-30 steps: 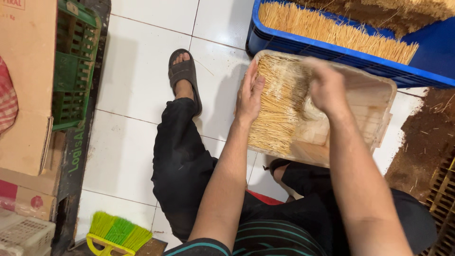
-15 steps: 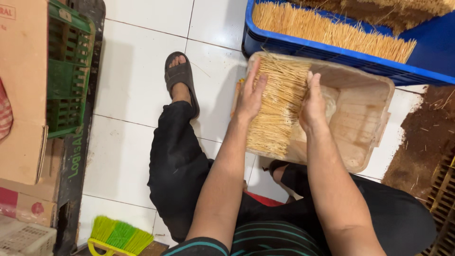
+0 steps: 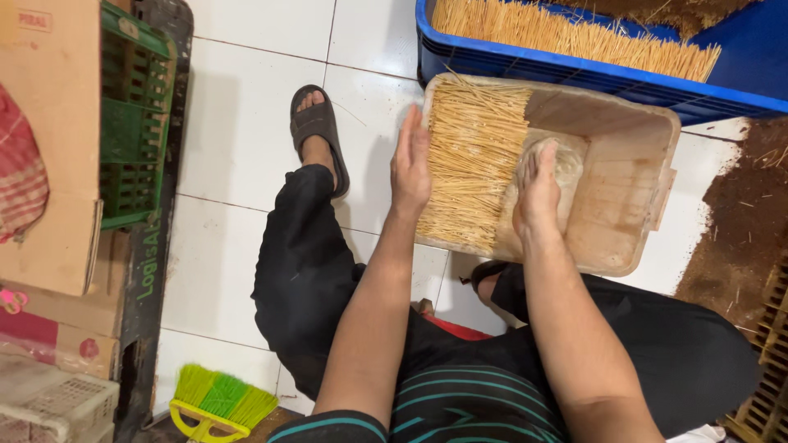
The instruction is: The person sits on a low stool and repeatedly arranges thin wooden sticks in a beige plastic tub, using both hands to align and press them into neat rows. The person occasionally transfers bundles of sticks between the beige tub and a larger blue bin nearby.
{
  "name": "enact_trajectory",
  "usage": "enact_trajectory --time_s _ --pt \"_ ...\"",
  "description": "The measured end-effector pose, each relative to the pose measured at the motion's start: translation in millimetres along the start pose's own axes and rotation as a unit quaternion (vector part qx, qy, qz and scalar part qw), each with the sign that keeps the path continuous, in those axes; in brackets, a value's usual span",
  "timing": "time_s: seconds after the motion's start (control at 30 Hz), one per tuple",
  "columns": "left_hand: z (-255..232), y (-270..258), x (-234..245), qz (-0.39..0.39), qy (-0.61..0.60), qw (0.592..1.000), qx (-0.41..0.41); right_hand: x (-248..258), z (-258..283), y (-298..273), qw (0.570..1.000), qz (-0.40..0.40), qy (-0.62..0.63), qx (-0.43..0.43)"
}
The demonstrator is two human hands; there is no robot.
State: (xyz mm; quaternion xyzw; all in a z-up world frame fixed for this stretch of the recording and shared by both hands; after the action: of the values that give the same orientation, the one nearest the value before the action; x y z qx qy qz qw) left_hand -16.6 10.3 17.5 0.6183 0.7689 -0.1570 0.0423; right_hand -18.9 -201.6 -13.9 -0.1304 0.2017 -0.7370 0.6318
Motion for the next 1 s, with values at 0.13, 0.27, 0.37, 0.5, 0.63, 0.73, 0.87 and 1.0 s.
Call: enact_trajectory --time_s 0.13,0.27,0.37,0.5,0.63,0.73,0.87,1.0 --pt "2 -20 -5 0.038 0.179 0.983 -0.034 -17 -5 -27 0.999 0.039 -0.004 -0.036" --pt "-7 -31 3 -0.013 0.056 0.997 0.043 -16 27 -53 0.995 0.001 -0.016 -0.096" --pt "-6 -52 3 -0.021 0.100 0.992 0.080 -23 33 -78 0.982 -0.015 -0.051 -0.181" --pt "-3 -68 8 -0.011 0.127 0.991 0.044 -12 15 -73 0.997 0.064 -0.025 -0.034" --pt "0 -76 9 -0.036 0.174 0.971 0.163 -4 -8 -68 0.993 0.074 -0.035 -0.084" --pt "5 -87 11 -0.005 0.112 0.994 0.013 2 -10 -68 0.994 0.095 -0.004 -0.046" --pt "10 -90 26 -0.063 0.120 0.990 0.030 4 -9 -69 0.996 0.077 0.005 -0.047" --pt "22 -95 29 -0.052 0.139 0.989 0.021 4 -13 -76 0.991 0.117 -0.019 -0.055"
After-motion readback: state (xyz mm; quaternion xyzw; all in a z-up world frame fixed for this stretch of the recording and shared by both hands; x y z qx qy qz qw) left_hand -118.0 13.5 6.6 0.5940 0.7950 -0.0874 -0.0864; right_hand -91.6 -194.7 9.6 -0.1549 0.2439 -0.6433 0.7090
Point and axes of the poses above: each hand's wrist, its own y-axis towards the middle knuckle, its own x-axis out of the back of the hand, z = x × y, the point moved 2 cm from there along y, towards the middle knuckle, and after that the axes turned 13 degrees about -y, right-handed, at the moved point
